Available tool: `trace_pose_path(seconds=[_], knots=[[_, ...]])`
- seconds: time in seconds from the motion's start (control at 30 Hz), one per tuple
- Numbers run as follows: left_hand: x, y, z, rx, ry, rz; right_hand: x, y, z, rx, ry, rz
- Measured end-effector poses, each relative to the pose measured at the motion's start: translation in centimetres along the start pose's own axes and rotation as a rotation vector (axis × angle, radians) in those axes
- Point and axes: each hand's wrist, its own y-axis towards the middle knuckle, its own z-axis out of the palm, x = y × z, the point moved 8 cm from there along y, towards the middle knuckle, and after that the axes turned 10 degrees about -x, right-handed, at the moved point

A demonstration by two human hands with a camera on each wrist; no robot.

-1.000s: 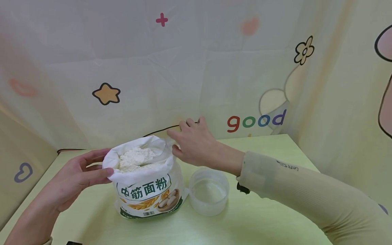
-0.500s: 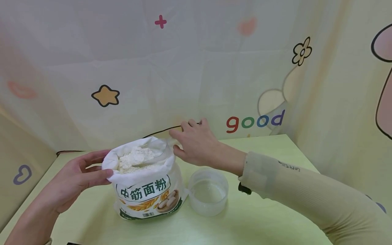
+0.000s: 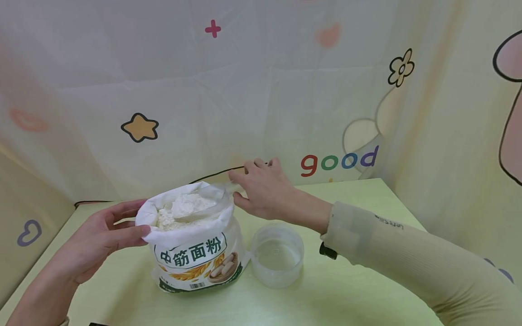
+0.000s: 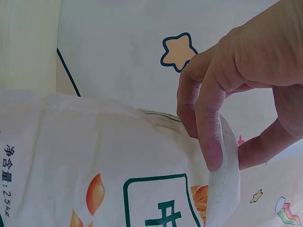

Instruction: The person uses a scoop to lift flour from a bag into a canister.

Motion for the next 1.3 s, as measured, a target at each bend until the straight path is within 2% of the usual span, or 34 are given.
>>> trace_pose_path(seconds=[0.87, 1.3], knots=[[-0.1, 0.0, 0.1, -0.005, 0.01, -0.001, -1.5, -0.8, -0.1, 0.012, 0.118, 0.073], [-0.1, -0.2, 0.2, -0.007, 0.011, -0.011, -2.4, -1.6, -0.6, 0.001, 0.122, 0.086]])
